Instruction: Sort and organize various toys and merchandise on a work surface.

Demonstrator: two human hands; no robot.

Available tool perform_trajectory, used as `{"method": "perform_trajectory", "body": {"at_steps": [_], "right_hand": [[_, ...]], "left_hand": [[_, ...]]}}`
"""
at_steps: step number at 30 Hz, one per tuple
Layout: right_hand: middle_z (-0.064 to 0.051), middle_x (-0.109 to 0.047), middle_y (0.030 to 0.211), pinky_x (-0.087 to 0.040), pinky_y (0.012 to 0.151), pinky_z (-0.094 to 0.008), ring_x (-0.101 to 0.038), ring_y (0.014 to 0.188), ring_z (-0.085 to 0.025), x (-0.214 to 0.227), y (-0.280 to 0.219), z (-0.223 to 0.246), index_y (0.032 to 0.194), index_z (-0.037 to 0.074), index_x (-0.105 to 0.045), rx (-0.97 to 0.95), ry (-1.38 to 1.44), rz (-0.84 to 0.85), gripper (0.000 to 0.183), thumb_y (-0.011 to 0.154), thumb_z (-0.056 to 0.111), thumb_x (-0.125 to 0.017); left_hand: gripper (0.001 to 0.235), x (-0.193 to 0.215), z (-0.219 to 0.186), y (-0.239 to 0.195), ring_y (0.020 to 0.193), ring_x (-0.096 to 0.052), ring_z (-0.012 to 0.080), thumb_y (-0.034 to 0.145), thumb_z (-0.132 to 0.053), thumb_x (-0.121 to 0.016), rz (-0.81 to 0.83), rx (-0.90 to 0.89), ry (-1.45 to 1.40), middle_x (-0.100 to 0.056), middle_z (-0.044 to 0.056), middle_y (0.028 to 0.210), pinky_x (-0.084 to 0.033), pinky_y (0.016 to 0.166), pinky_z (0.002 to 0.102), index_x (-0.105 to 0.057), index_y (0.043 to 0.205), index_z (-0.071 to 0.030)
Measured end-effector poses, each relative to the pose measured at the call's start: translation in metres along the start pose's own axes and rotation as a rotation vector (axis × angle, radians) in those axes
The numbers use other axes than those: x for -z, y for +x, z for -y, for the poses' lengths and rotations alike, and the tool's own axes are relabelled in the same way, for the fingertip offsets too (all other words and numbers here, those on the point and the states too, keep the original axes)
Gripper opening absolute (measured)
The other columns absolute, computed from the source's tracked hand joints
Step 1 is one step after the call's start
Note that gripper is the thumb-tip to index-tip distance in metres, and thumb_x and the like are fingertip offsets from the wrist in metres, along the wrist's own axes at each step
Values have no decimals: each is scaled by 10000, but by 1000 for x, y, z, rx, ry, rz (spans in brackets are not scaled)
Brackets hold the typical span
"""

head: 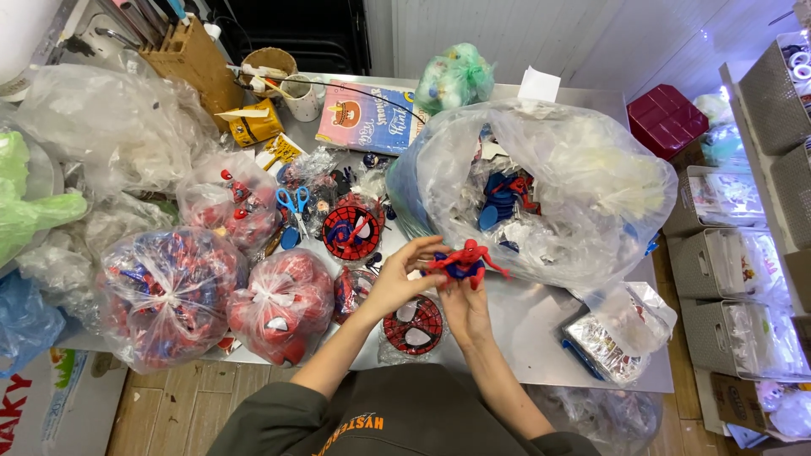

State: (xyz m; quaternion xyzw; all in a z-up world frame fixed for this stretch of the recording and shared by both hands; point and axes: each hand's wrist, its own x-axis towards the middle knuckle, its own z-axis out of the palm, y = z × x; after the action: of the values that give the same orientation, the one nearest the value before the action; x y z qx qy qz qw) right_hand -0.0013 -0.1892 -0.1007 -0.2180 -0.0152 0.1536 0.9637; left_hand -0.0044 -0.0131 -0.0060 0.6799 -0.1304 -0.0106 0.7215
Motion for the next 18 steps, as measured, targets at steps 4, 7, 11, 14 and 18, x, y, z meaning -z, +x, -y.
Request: {"method": "perform_trajectory", "body": {"at_steps": [4, 7, 11, 14, 18], "right_hand": [[-41, -595, 1368, -420, 1141, -443, -551, 1305, -216, -4, -5, -3, 1426, 152, -511, -37, -45, -85, 540, 933, 169, -730], [-71, -605, 1384, -437, 1104, -431, -564, 1284, -212, 3, -3, -2, 1413, 119, -533, 42, -157, -41, 496, 959, 117, -732], [-38, -615, 1331, -473, 1022, -402, -591, 1220, -182, 8, -1, 5, 1364, 143, -550, 17, -244, -79, 501, 911, 6, -715], [-63, -646, 1258, -489, 965, -387, -616, 1098, -182, 20, 3, 14, 1342, 107, -588, -5, -260, -146, 450, 918, -18, -669], [-80, -667, 1163, -513, 904, -374, -630, 977, -186, 44, 2, 38, 1283, 76, -610, 59, -278, -249, 317, 971, 21, -595]], "left_hand": [[633, -2, 13, 4, 1121, -655, 156, 854, -73, -787, -87, 53, -106, -689, 102, 1318, -525, 991, 321, -521, 1427, -27], [450, -2, 25, 3, 1097, -688, 143, 925, -41, -729, -115, 104, -178, -733, 99, 1221, -546, 965, 293, -599, 1354, -15], [380, 3, 31, 4, 1017, -684, 127, 937, -11, -710, -206, 154, -216, -738, 70, 1121, -557, 878, 278, -640, 1310, -19], [375, 13, 34, 4, 1019, -686, 122, 942, -15, -700, -248, 167, -168, -745, 62, 1111, -552, 879, 262, -640, 1312, -36], [413, 45, 68, -1, 954, -656, 138, 957, 11, -675, -309, 207, -124, -734, 93, 1107, -529, 799, 268, -618, 1364, -32]]}}
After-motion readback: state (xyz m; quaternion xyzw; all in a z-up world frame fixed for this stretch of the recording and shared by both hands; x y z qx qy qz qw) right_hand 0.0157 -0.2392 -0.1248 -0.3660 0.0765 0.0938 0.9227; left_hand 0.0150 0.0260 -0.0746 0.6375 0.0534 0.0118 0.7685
